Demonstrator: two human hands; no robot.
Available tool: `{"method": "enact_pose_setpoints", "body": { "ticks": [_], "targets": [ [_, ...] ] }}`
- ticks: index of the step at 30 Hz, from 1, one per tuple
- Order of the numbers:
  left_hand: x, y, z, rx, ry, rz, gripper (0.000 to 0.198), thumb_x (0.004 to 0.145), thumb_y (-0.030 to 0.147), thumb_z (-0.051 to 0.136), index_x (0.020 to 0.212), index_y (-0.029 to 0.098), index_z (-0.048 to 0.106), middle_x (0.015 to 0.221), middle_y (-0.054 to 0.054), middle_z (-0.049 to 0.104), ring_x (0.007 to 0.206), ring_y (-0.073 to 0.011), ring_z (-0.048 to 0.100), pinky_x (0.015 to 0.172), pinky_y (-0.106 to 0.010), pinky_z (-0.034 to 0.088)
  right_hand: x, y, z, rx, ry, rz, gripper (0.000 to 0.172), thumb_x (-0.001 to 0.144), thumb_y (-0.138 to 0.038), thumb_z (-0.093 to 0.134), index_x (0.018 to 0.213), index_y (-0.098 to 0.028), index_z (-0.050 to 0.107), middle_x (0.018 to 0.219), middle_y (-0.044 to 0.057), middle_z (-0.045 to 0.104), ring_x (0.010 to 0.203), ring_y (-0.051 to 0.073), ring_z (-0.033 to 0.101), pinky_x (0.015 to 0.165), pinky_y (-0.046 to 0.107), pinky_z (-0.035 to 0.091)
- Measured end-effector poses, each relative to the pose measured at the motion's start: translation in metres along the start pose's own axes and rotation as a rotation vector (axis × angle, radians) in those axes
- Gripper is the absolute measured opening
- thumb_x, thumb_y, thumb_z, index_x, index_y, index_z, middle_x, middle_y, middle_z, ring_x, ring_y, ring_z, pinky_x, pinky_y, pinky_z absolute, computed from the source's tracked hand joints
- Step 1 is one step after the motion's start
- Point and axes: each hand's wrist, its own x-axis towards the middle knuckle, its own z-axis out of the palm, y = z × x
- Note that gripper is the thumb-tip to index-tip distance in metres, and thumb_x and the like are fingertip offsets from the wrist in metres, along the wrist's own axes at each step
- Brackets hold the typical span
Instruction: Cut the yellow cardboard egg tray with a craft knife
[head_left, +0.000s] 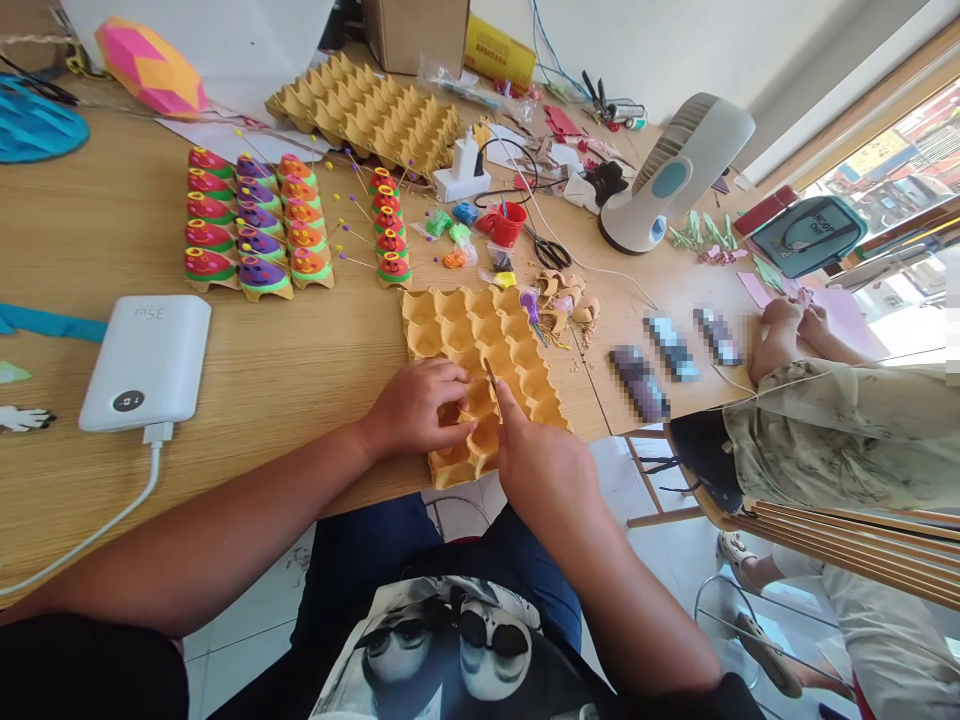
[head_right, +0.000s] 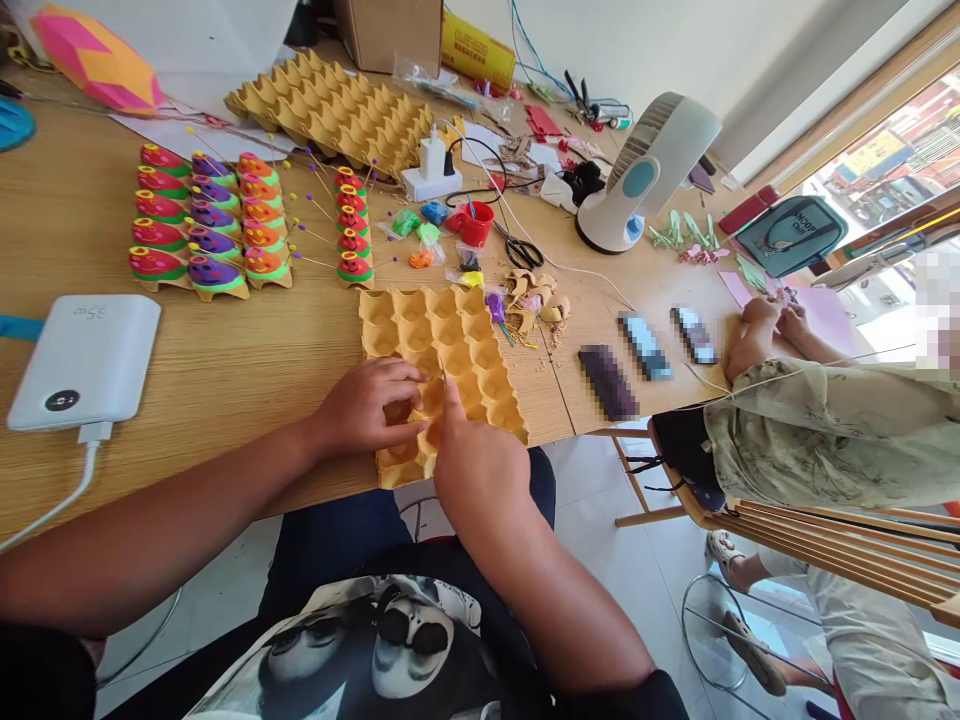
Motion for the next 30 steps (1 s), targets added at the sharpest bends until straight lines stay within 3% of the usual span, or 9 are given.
{"method": "enact_pose_setpoints", "body": {
  "ticks": [4,11,19,26,30],
  "targets": [
    [0.000,0.000,0.000,0.006,0.004,0.010,0.025,0.083,0.046,0.070,0.082,0.021,0.070,0.115,-0.010,0.073,0.106,-0.0295,0.068,0.090,-0.046,0.051,0.007,-0.004,-0.003,0.003,-0.013,0.013,0.064,0.108,-0.031,0.041,0.168,-0.026,0.019,0.091,0.009,0.080,0.079,0.023,0.078,0.062,0.027,0.051],
    [-0.001,-0.002,0.002,0.006,0.013,0.007,0.025,0.082,0.046,0.070,0.080,0.021,0.069,0.116,-0.009,0.074,0.107,-0.0285,0.068,0.090,-0.044,0.051,-0.018,0.002,0.001,0.007,-0.065,0.023,0.067,0.107,-0.025,0.043,0.168,-0.026,0.017,0.092,0.006,0.080,0.079,0.020,0.077,0.061,0.026,0.050],
    [0.000,-0.001,0.001,0.010,0.018,0.027,0.025,0.082,0.044,0.070,0.080,0.020,0.071,0.113,-0.010,0.073,0.104,-0.0294,0.068,0.088,-0.044,0.051,0.005,-0.005,0.000,0.003,-0.013,0.035,0.063,0.108,-0.032,0.040,0.168,-0.027,0.020,0.089,0.009,0.080,0.077,0.023,0.078,0.059,0.026,0.049],
    [-0.001,-0.002,0.003,-0.005,0.031,0.017,0.022,0.081,0.043,0.071,0.079,0.020,0.070,0.115,-0.009,0.074,0.107,-0.0290,0.068,0.090,-0.044,0.052,-0.015,0.002,0.005,0.007,-0.038,0.015,0.066,0.108,-0.025,0.042,0.169,-0.026,0.016,0.091,0.006,0.080,0.078,0.021,0.077,0.061,0.026,0.050],
    [-0.001,-0.003,0.003,0.002,0.020,0.026,0.023,0.082,0.044,0.071,0.080,0.020,0.070,0.114,-0.009,0.074,0.106,-0.0289,0.068,0.090,-0.045,0.051,-0.008,-0.002,0.003,-0.007,-0.041,0.026,0.066,0.108,-0.029,0.041,0.169,-0.027,0.016,0.089,0.007,0.080,0.077,0.022,0.077,0.061,0.027,0.051]
  ]
}}
